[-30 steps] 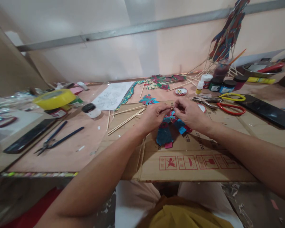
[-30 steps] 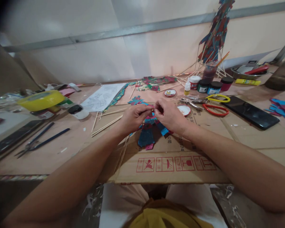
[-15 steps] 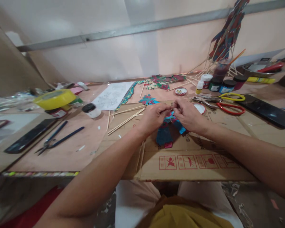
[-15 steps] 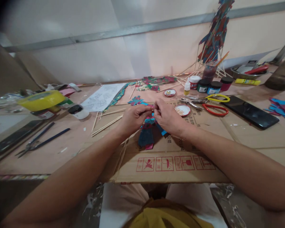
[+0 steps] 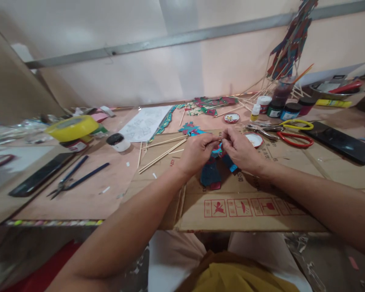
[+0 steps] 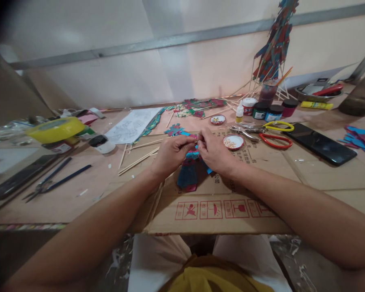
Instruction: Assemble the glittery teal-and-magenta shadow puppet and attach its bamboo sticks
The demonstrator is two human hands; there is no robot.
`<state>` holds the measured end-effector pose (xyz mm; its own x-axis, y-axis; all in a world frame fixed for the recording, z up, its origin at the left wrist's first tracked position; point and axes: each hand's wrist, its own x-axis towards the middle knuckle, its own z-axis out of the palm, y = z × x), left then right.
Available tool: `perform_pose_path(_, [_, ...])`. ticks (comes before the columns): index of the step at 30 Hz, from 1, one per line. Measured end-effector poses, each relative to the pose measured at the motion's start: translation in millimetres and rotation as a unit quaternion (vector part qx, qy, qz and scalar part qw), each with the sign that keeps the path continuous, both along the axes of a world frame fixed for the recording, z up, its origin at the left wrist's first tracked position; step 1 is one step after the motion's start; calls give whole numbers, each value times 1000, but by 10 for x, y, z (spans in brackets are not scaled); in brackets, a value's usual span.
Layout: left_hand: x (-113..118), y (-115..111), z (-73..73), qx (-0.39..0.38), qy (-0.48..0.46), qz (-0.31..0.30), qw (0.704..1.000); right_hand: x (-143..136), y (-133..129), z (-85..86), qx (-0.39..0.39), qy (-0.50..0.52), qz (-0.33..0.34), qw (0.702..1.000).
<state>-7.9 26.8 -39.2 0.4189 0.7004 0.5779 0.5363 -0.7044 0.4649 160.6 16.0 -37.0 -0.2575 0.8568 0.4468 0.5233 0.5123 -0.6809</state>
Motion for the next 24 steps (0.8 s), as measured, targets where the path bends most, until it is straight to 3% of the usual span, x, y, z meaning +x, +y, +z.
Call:
perform_pose_path(10, [-40, 88, 11, -61, -6, -46, 997, 80, 76, 19, 8, -28, 55, 998])
perform_pose_path(17, [-36, 62, 76, -56, 30, -39, 997, 84, 88, 36, 70, -54, 35, 995])
perform_pose_path(24, [-43, 64, 89, -40, 56, -53, 996, 89, 69, 44, 81, -75, 13, 994])
